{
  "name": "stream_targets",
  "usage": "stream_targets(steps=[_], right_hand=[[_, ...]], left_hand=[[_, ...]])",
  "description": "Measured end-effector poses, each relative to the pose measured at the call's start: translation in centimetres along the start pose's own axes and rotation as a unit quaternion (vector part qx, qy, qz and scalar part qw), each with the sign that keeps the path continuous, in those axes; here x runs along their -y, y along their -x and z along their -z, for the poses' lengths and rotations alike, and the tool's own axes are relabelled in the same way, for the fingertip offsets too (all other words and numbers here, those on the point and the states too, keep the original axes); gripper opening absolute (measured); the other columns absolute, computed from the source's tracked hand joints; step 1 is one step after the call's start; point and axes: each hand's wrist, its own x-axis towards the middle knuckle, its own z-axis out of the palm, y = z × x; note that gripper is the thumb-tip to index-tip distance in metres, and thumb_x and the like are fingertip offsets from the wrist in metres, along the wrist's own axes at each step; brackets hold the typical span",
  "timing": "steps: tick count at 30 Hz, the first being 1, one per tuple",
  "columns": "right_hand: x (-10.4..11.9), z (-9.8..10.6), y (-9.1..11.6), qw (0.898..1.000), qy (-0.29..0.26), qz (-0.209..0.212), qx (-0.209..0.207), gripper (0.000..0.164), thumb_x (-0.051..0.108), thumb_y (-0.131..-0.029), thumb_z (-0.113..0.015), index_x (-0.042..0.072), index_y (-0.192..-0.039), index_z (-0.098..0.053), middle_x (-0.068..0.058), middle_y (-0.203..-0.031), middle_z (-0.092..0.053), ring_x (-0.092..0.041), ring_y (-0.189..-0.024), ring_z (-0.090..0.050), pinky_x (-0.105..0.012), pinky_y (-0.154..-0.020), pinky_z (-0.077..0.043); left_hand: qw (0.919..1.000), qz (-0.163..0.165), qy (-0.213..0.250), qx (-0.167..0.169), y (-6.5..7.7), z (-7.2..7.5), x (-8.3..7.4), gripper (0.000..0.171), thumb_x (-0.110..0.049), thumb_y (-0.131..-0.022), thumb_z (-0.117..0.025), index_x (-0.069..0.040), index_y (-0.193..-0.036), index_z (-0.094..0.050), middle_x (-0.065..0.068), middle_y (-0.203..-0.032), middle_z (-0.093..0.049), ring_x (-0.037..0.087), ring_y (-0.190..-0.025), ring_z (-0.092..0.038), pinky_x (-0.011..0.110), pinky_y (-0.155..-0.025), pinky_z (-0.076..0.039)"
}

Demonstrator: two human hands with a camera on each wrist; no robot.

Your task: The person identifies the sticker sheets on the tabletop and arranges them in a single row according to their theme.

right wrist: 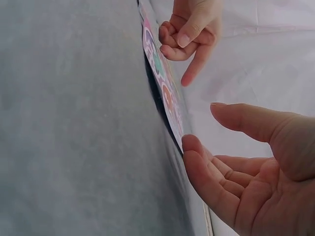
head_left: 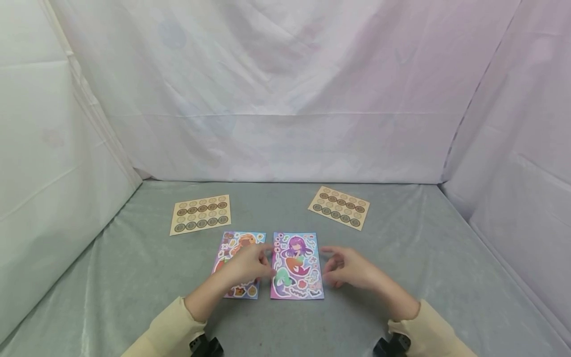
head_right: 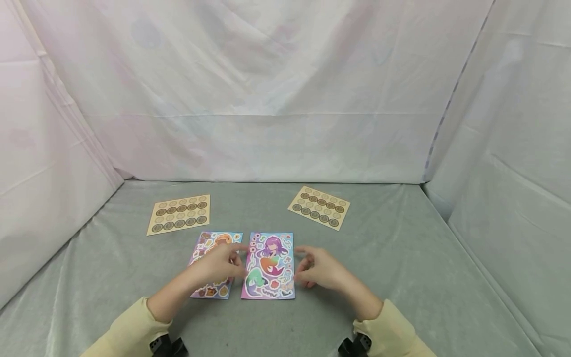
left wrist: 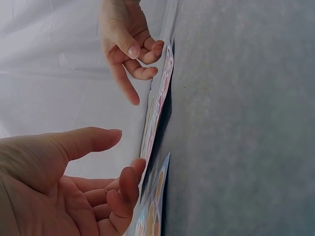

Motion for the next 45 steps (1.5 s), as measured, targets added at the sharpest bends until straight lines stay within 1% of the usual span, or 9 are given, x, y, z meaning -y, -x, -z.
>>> stream_targets(steps=[6, 13, 20, 23, 26, 31, 35, 40, 45], right_hand=[[0.2, 0.6, 0.3, 1.000, -0.005, 0.014, -0.012, 0.065, -0.002, -0.080, -0.069, -0.016, -0.135, -0.038, -0.010, -0.087, -0.065, -0.024, -0.068, -0.063, -0.039, -0.060, -0.056], [0.2, 1.5, 0.3, 0.999, -0.006, 0.001, -0.036, 0.062, 0.002, -0.082, -0.071, -0.014, -0.134, -0.041, -0.011, -0.091, -0.065, -0.027, -0.071, -0.064, -0.040, -0.063, -0.056], [0.3, 2.5, 0.5, 0.998, -0.011, -0.002, -0.065, 0.062, 0.004, -0.082, -0.072, -0.013, -0.134, -0.042, -0.014, -0.095, -0.063, -0.028, -0.074, -0.064, -0.043, -0.064, -0.055], [0.2, 3.0, 0.6, 0.997, -0.013, -0.002, -0.075, 0.062, 0.004, -0.082, -0.071, -0.012, -0.134, -0.042, -0.018, -0.098, -0.063, -0.026, -0.078, -0.065, -0.042, -0.065, -0.055], [0.1, 3.5, 0.6, 0.996, -0.010, -0.005, -0.085, 0.061, 0.005, -0.082, -0.071, -0.012, -0.134, -0.043, -0.020, -0.100, -0.064, -0.025, -0.080, -0.065, -0.041, -0.065, -0.055], [0.0, 4.2, 0.7, 0.994, -0.002, -0.011, -0.105, 0.060, 0.005, -0.083, -0.071, -0.012, -0.133, -0.044, -0.022, -0.103, -0.064, -0.024, -0.082, -0.065, -0.040, -0.066, -0.055], [0.1, 4.7, 0.9, 0.993, 0.008, -0.015, -0.117, 0.059, 0.007, -0.084, -0.071, -0.012, -0.133, -0.044, -0.024, -0.105, -0.064, -0.027, -0.083, -0.066, -0.039, -0.067, -0.055], [0.2, 5.4, 1.0, 0.991, 0.012, -0.019, -0.129, 0.056, 0.006, -0.086, -0.067, -0.012, -0.134, -0.043, -0.023, -0.105, -0.064, -0.033, -0.085, -0.066, -0.043, -0.068, -0.055], [0.1, 6.0, 1.0, 0.990, 0.004, -0.023, -0.142, 0.052, 0.004, -0.088, -0.063, -0.012, -0.134, -0.043, -0.020, -0.102, -0.064, -0.032, -0.085, -0.066, -0.042, -0.067, -0.055]], left_hand=[[0.9999, -0.003, 0.004, -0.015, -0.4, 0.1, -0.1, 0.061, -0.005, -0.079, -0.074, 0.009, -0.133, -0.049, 0.001, -0.067, -0.059, 0.013, -0.051, -0.051, 0.024, -0.045, -0.039], [0.9991, -0.015, 0.001, -0.039, -0.9, 0.2, -0.3, 0.059, -0.009, -0.078, -0.074, 0.007, -0.131, -0.052, 0.001, -0.072, -0.060, 0.017, -0.056, -0.056, 0.024, -0.047, -0.040], [0.9986, 0.003, 0.019, -0.050, -1.6, 0.3, -0.7, 0.056, -0.013, -0.081, -0.072, 0.001, -0.132, -0.054, 0.002, -0.078, -0.060, 0.016, -0.057, -0.052, 0.026, -0.047, -0.041], [0.9981, -0.002, 0.021, -0.058, -1.9, 0.4, -0.9, 0.055, -0.012, -0.081, -0.072, 0.000, -0.132, -0.055, 0.002, -0.080, -0.060, 0.015, -0.061, -0.052, 0.027, -0.051, -0.043], [0.9974, -0.016, 0.013, -0.069, -2.2, 0.4, -1.1, 0.053, -0.012, -0.081, -0.072, 0.000, -0.130, -0.056, 0.001, -0.081, -0.061, 0.015, -0.067, -0.055, 0.028, -0.056, -0.046], [0.9963, -0.023, 0.020, -0.080, -2.8, 0.6, -1.3, 0.050, -0.012, -0.083, -0.071, 0.002, -0.129, -0.057, 0.001, -0.085, -0.062, 0.016, -0.076, -0.058, 0.030, -0.064, -0.051], [0.9952, -0.028, 0.028, -0.089, -3.4, 0.7, -1.6, 0.048, -0.012, -0.084, -0.070, 0.002, -0.128, -0.057, 0.001, -0.088, -0.063, 0.017, -0.080, -0.060, 0.030, -0.066, -0.052], [0.9935, -0.031, 0.036, -0.103, -4.1, 0.8, -1.8, 0.046, -0.012, -0.085, -0.069, -0.001, -0.128, -0.058, 0.000, -0.089, -0.064, 0.016, -0.080, -0.061, 0.030, -0.067, -0.053], [0.9916, -0.036, 0.049, -0.114, -4.8, 0.8, -1.9, 0.047, -0.011, -0.085, -0.069, -0.001, -0.129, -0.057, 0.001, -0.091, -0.065, 0.016, -0.083, -0.062, 0.030, -0.071, -0.053]])
